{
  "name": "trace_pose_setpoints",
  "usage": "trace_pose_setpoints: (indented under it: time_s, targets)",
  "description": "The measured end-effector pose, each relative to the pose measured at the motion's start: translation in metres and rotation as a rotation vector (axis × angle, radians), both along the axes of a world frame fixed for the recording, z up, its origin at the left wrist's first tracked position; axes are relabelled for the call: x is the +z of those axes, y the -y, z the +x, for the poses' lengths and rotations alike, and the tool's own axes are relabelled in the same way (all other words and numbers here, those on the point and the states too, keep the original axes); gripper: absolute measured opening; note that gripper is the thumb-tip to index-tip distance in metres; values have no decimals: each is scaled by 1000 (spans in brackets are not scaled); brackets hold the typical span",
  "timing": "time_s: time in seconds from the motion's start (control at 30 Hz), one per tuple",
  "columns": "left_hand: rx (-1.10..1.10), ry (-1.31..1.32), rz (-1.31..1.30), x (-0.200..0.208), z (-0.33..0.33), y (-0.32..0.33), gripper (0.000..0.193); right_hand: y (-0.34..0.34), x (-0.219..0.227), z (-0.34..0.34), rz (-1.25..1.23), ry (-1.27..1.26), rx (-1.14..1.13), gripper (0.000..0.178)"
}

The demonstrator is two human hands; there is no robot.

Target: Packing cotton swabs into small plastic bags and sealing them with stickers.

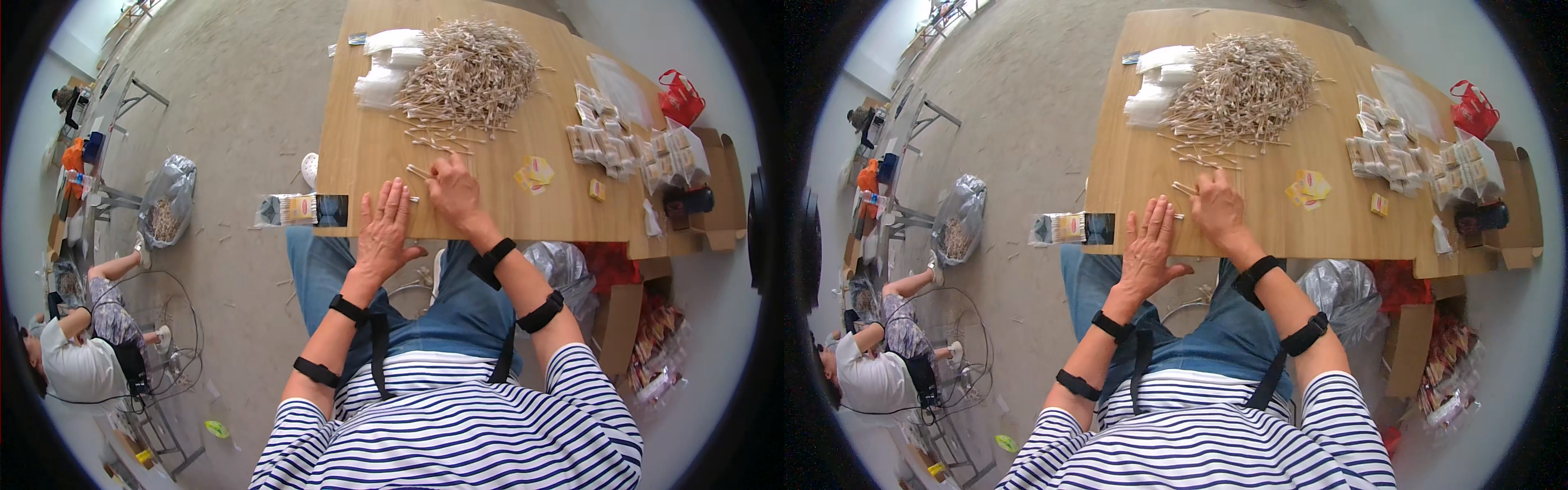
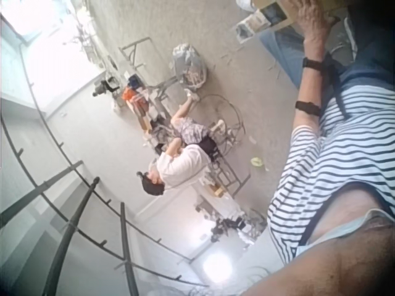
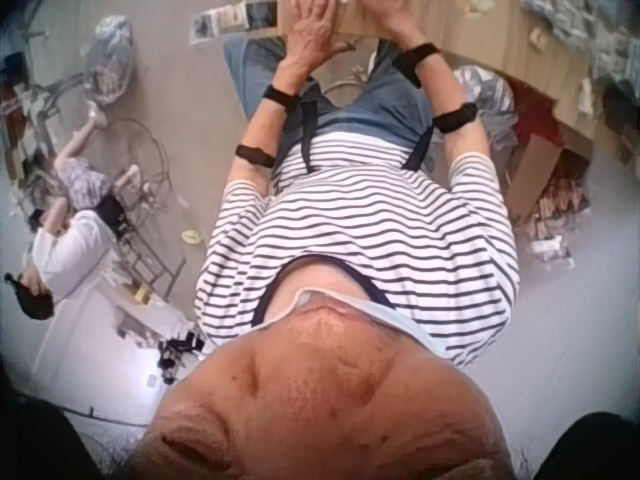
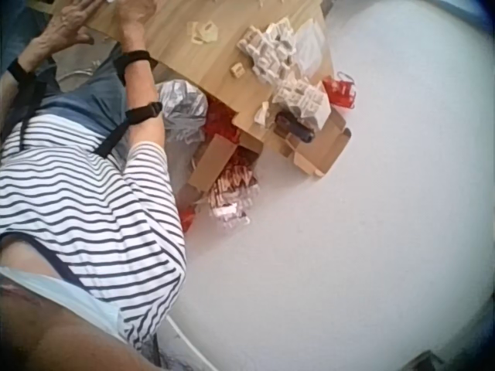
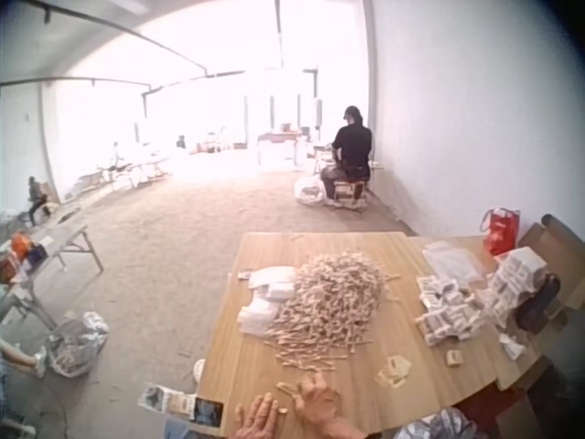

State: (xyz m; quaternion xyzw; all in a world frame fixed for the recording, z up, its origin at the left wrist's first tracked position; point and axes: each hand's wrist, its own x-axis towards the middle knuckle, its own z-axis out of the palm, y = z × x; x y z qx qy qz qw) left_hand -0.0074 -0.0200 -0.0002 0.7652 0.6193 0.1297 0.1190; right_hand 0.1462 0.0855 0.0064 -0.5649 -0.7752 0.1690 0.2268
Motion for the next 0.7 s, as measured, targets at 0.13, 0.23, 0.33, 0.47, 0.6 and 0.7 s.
trace_pose_setpoints:
  time_s: [0.13, 0.23, 0.33, 0.47, 0.6, 0.7]
  targets:
    - [-7, 27, 11, -2, -1, 0, 129, 6, -9, -9, 28, -19, 61, 10]
    - [-9, 85, 31, -4, -3, 0, 130, 8, -7, -16, 49, -11, 105, 10]
    - [9, 102, 34, -2, -3, 0, 129, 10, -6, -18, 26, -6, 147, 12]
    - [-7, 15, 42, 3, -5, -3, 128, 2, -6, -16, 36, -45, 174, 12]
    - [-14, 14, 40, -3, -4, -9, 130, -36, 9, -17, 95, -2, -105, 13]
    - [-16, -14, 15, -6, -1, -12, 133, -58, 2, -14, 157, 114, -41, 11]
